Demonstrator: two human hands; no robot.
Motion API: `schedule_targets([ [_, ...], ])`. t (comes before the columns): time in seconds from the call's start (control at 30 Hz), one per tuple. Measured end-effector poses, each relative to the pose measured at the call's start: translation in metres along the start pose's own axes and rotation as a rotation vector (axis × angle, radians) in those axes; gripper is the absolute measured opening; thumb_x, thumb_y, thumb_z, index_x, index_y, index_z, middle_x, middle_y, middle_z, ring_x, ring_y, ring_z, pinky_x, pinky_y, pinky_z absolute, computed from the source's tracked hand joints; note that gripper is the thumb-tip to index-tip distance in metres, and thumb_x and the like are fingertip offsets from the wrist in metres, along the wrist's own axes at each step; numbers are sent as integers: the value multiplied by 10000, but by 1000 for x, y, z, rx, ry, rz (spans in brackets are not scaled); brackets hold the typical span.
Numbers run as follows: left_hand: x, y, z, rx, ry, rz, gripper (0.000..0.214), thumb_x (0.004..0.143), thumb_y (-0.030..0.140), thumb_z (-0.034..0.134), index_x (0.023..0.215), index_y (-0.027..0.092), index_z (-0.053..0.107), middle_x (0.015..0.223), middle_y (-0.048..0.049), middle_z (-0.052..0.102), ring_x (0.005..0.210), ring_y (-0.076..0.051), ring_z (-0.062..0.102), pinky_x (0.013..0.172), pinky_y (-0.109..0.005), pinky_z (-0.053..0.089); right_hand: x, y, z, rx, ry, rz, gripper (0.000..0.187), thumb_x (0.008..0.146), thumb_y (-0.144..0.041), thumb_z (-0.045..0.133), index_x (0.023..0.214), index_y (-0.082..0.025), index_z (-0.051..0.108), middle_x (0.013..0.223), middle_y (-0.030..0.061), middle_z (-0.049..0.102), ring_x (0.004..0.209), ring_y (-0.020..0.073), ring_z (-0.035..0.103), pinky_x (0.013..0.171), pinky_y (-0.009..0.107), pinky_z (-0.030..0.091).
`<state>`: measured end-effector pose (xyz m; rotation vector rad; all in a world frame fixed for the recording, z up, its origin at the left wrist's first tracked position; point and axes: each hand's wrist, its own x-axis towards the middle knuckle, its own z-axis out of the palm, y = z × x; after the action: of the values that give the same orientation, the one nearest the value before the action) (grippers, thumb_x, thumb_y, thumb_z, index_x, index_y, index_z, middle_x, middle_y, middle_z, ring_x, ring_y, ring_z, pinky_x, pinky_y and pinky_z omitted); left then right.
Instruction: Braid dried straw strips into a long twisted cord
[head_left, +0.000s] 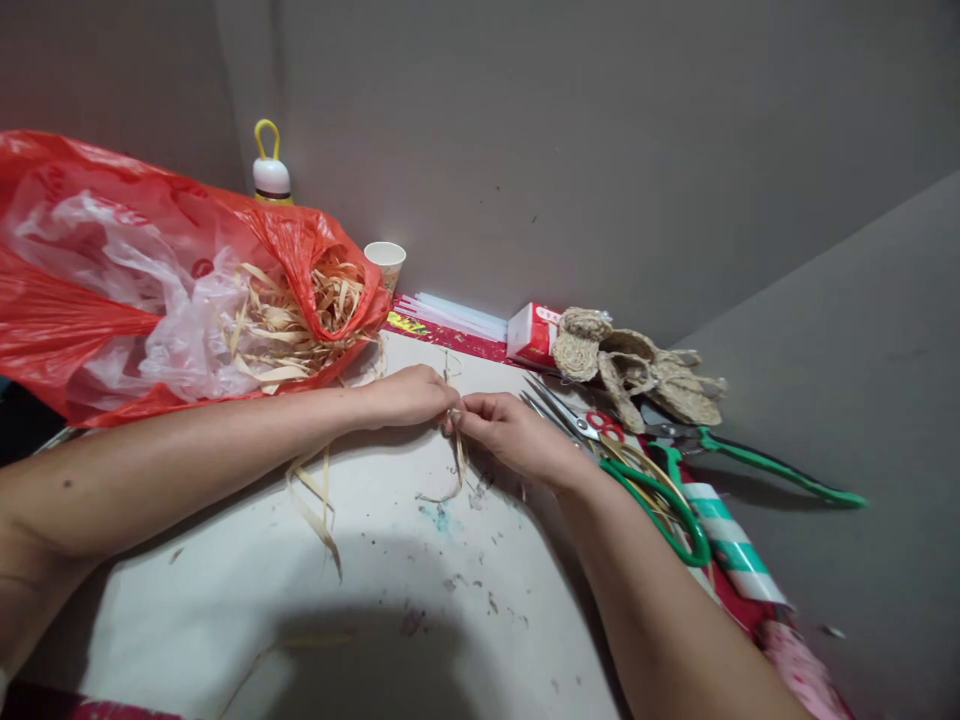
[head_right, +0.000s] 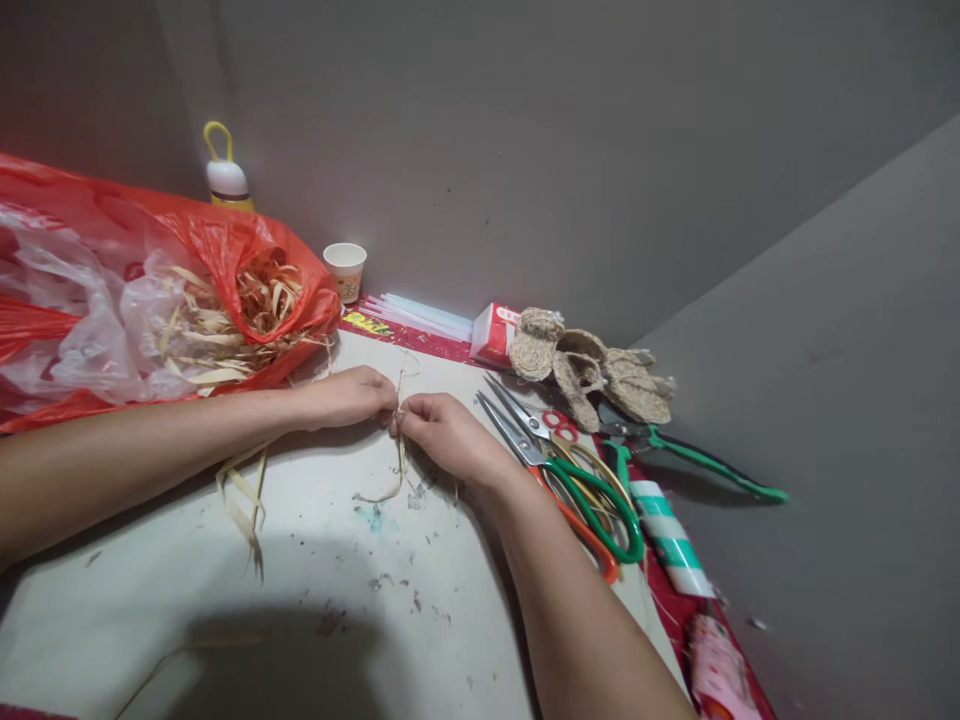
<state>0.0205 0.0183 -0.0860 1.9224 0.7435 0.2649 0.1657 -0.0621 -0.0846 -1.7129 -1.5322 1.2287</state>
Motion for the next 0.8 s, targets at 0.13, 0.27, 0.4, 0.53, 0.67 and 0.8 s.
schedule_targets([
  [0.13,1,-1,0,-77,-75,-134,142,670,243,496,554,162,511,447,46,390,380,-61,305,380,-201,220,-2,-4,3,-243,85,-63,143,735,-232,468,608,-169,488,518,-50,381,475,80,316,442,208,243],
  [0.27,0,4,0,-245,-147,-248,102,667,207,500,575,169,475,408,71,293,327,-49,221,332,-198,150,-3,-7,6,-410,135,-132,198,759,-249,429,574,-177,437,525,-42,390,503,92,324,473,219,255],
  [0.4,-3,6,2,-240,-101,-234,123,679,187,493,560,166,475,374,73,281,313,-47,208,320,-199,143,-5,-8,2,-538,99,-166,227,791,-269,404,600,-170,478,545,-25,443,538,110,374,502,229,275],
  [0.53,-3,4,5,-218,-73,-206,158,708,207,495,555,165,485,355,71,285,299,-49,202,314,-209,135,-7,-9,-9,-504,105,-148,239,789,-273,404,655,-153,563,609,-3,529,591,129,441,549,237,325],
  [0.67,-3,3,5,-226,-69,-215,165,719,206,496,559,166,492,356,73,291,298,-49,203,315,-209,137,-10,-13,-8,-369,164,-116,214,755,-267,438,658,-153,591,573,-15,511,555,121,425,526,233,325],
  [0.8,-4,3,3,-328,-92,-221,179,702,173,495,527,164,458,382,72,300,311,-40,210,321,-202,123,-11,-18,9,-270,194,-82,214,746,-256,442,561,-170,508,476,-42,371,453,94,317,438,226,247],
])
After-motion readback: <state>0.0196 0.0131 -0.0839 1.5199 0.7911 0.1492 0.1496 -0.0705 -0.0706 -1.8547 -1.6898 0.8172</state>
